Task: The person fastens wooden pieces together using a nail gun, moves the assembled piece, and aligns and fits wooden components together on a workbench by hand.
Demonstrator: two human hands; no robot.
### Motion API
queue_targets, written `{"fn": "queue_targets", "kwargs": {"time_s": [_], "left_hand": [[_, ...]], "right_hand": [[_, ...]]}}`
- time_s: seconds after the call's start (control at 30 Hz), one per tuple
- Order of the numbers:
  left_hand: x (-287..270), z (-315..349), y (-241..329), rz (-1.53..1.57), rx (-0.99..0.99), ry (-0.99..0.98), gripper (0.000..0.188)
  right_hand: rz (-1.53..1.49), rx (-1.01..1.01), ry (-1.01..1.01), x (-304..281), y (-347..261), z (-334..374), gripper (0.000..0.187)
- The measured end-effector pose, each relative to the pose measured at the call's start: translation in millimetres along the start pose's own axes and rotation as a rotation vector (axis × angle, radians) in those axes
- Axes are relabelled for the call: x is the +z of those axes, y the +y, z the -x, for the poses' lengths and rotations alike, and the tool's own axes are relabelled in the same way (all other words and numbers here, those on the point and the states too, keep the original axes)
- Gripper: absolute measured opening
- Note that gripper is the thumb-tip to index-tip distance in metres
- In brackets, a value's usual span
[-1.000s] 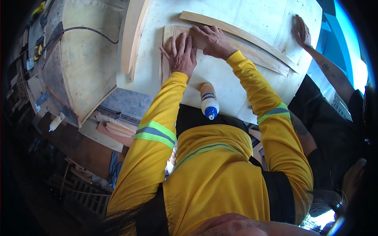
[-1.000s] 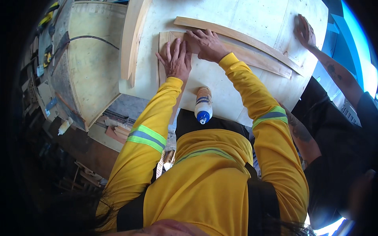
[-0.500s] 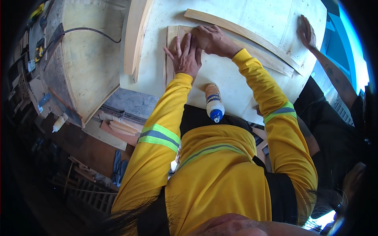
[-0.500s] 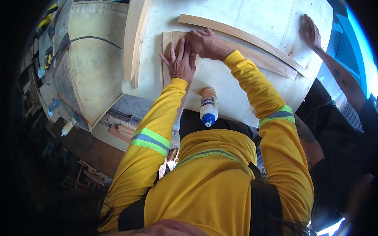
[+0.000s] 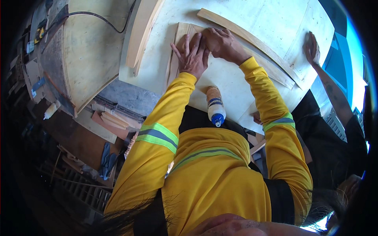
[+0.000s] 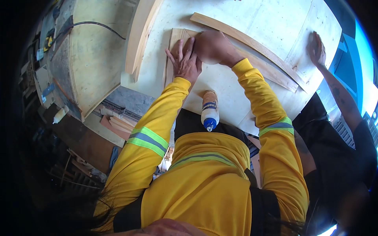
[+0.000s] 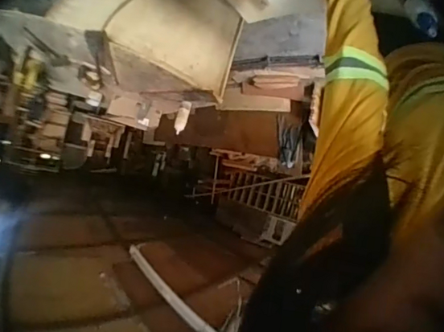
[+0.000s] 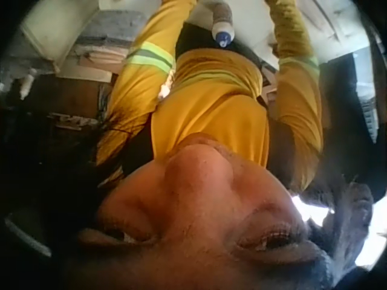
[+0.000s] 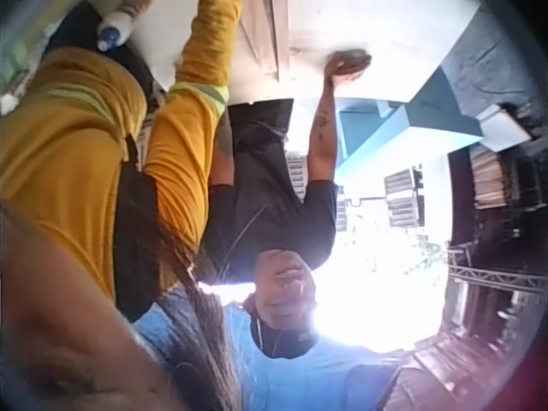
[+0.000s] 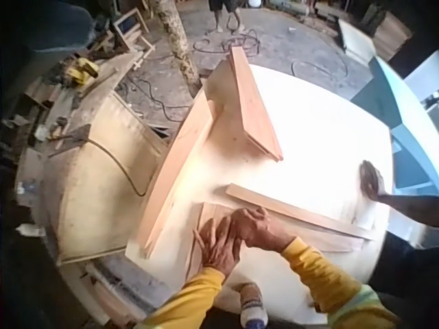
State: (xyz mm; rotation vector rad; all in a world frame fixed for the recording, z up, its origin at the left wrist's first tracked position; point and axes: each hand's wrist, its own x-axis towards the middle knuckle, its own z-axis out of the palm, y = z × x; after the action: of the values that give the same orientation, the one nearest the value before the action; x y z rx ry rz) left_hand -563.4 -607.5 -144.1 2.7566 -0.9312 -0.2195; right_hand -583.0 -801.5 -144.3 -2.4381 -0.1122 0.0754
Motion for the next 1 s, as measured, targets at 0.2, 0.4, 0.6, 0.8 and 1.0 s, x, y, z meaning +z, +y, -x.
{"fn": "queue_targets", "kwargs": {"time_s": [0.2, 0.4, 0.6, 0.8, 1.0], "left_hand": [[0.0, 0.1, -0.8, 0.007, 0.001, 0.001, 0.05], [2.0, -1.8, -0.7, -0.005, 0.01, 0.011, 0.049], [-0.6, 0.9, 0.3, -0.028, 0.024, -0.013, 0.049], [-1.8, 0.9, 1.6, 0.005, 0.014, -0.016, 0.051], [-5.0, -0.4, 1.8, -0.031, 0.05, -0.024, 0.053]], "right_hand": [[0.006, -0.02, 0.013, -0.3, -1.8, -2.5, 0.08], [0.004, 0.06, -0.065, -1.6, -1.8, -3.3, 0.086], [-0.036, 0.066, -0.083, -8.4, -9.9, -6.1, 0.086], [-0.003, -0.057, 0.03, -15.5, -16.4, -4.6, 0.051], [0.07, -0.334, 0.054, -16.5, 4.8, -12.2, 0.041]]}}
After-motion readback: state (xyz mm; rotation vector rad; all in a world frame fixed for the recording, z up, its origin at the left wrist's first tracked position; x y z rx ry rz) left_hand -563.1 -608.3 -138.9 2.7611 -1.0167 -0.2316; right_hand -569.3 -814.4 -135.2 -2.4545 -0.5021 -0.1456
